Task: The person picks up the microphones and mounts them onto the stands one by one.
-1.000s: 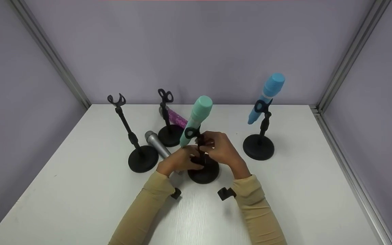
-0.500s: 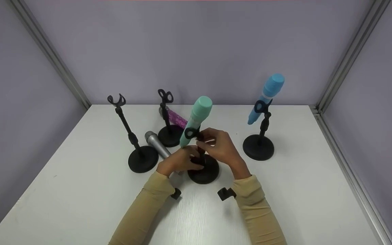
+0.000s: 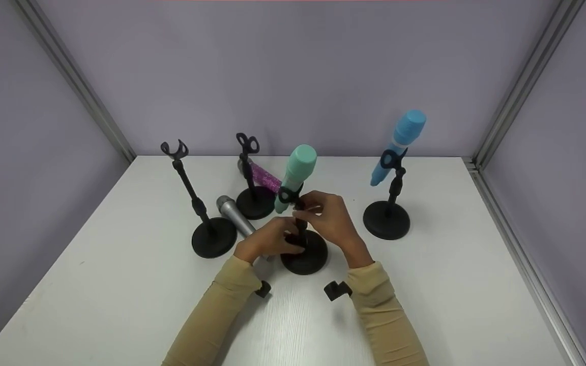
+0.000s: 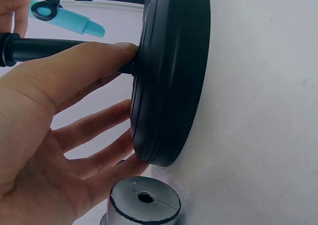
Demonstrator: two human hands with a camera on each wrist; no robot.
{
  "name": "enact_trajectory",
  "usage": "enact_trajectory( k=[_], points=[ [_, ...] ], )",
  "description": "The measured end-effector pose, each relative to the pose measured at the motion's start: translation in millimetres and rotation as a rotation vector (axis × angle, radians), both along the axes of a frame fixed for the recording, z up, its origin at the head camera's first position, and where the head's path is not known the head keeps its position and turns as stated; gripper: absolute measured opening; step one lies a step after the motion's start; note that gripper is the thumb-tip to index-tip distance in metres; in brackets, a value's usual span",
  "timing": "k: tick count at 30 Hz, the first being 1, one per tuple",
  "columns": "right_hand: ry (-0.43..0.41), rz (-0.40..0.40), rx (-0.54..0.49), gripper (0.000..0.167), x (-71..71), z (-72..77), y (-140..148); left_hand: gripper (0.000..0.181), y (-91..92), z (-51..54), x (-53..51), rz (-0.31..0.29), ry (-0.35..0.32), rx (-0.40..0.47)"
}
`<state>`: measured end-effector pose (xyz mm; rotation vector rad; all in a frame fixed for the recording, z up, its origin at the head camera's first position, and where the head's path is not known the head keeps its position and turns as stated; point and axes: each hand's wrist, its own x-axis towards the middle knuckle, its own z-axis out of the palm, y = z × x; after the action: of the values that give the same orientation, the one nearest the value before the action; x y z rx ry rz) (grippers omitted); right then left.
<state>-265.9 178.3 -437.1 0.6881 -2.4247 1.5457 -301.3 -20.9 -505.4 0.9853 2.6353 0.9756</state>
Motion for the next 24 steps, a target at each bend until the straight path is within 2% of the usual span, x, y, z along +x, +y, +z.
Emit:
enact_trajectory(
  k=[7,18,24],
  points=[
    [0.005,-0.042,-0.010,0.016,2.0,0.8,-3,0.017,0.3,0.3,0.0,-0.002,0.004,-0.003],
    [-0.026,-0.086,-0.097,0.021,4.8,5.5,-11,0.017,0.5,0.1,-0.8,-0.010,0.015,-0.002],
    [-0.024,-0.087,-0.135,0.020,5.8,6.2,-14,0.021,-0.5,-0.1,0.6,0.008,-0.011,-0.013]
  ],
)
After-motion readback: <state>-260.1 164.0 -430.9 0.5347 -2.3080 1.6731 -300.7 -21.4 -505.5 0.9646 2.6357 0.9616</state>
